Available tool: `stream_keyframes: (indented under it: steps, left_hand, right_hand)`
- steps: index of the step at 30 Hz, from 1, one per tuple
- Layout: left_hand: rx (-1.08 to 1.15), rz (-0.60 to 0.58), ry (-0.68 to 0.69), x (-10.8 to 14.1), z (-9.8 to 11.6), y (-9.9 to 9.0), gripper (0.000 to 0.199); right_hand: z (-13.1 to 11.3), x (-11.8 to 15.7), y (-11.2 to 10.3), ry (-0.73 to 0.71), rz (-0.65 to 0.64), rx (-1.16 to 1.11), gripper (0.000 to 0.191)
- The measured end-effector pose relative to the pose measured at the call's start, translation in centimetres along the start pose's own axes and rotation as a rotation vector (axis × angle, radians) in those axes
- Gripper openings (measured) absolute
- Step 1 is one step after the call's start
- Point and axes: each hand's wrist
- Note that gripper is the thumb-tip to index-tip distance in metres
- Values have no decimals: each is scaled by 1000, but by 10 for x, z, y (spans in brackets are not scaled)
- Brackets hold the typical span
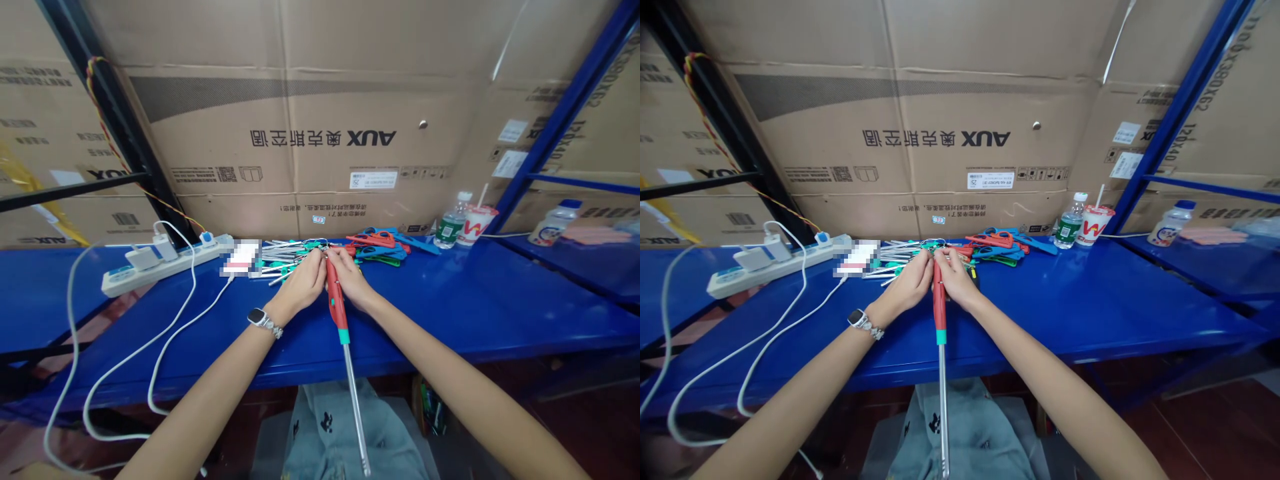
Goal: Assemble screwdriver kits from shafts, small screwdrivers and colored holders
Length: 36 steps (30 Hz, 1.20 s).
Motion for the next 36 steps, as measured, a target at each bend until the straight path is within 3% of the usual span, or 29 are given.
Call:
stream_keyframes:
  steps: [3, 9, 12, 19, 27, 33, 36]
  left_hand:
    - [59, 14, -27, -3, -2, 2, 23]
    - [243, 35, -253, -9, 0, 6, 31]
    - [177, 38, -215, -6, 2, 4, 34]
    - [13, 34, 12, -1, 1, 3, 21]
    - [75, 34, -177, -5, -1, 4, 32]
    - [-7, 27, 42, -2, -3, 3, 20]
    - [-36, 40, 20, -4, -6, 6, 23]
  right_hand:
    - [-2, 0, 0, -21, -19, 0, 37]
    - [-8, 0, 0, -10, 3, 50, 36]
    - [-7, 0, 0, 10, 21, 39, 40]
    - [-6, 0, 1, 37, 56, -15, 35]
    - [-7, 0, 1, 20, 15, 29, 35]
    - [-1, -2, 0, 25, 31, -5, 34]
    - [-1, -2, 0, 24, 13, 4, 35]
Point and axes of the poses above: each hand's wrist, its own x-axis away from the middle knuckle, its own y-axis out of the palm, z = x × y, and after that the axes turned 6 degrees about -y, right-handed
